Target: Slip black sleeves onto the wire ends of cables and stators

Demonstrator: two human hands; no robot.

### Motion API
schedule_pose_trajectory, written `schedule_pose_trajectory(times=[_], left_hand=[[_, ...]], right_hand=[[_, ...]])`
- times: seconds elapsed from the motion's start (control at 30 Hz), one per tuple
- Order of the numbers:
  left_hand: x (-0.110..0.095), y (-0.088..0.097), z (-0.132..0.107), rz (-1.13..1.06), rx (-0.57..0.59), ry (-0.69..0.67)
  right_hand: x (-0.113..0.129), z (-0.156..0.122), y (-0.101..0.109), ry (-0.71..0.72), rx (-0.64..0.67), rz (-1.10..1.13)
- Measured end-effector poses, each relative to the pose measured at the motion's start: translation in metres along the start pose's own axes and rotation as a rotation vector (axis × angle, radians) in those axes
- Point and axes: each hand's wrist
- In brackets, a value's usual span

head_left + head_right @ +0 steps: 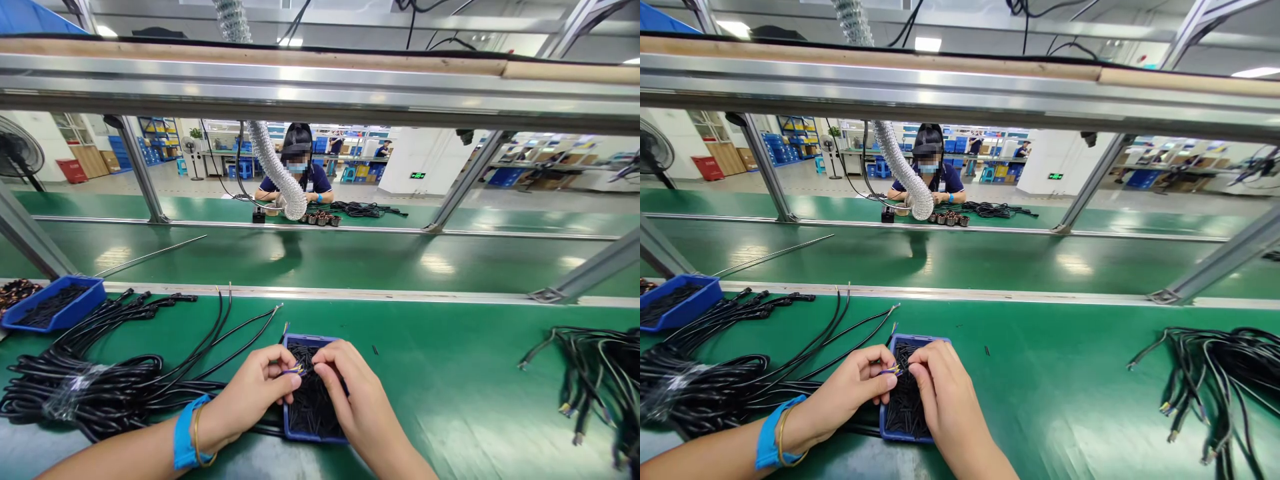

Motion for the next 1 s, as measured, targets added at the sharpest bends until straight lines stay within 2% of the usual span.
schedule_pose_trajectory(times=[0.4, 0.57, 0.73, 0.9, 1.0], left_hand=[[0.001, -0.002, 0.0, -0.001, -0.018, -0.002], [0.003, 0.0, 0.0, -0.023, -0.032, -0.003], [0.004, 0.002, -0.001, -0.002, -0.066, 0.021], [0.001, 0.0, -0.001, 0.003, -0.072, 0.049], [-0.001, 0.0, 0.0, -0.004, -0.071, 0.054]], right_hand=[[-0.002, -0.002, 0.0, -0.039, 0.034, 0.007], [-0.001, -0.003, -0.005, -0.059, 0.046, 0.023], [0.003, -0.004, -0.011, -0.18, 0.081, 0.132], [0.004, -0.001, -0.007, -0.366, 0.031, 0.389], [0.006, -0.001, -0.005, -0.398, 0.011, 0.429]])
Point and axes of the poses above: each hand's wrist, its own z-axis towards the middle knuckle, its own y-axis out of the back of the hand, x = y × z, and after that the axes turned 11 degrees about -y, right-handed
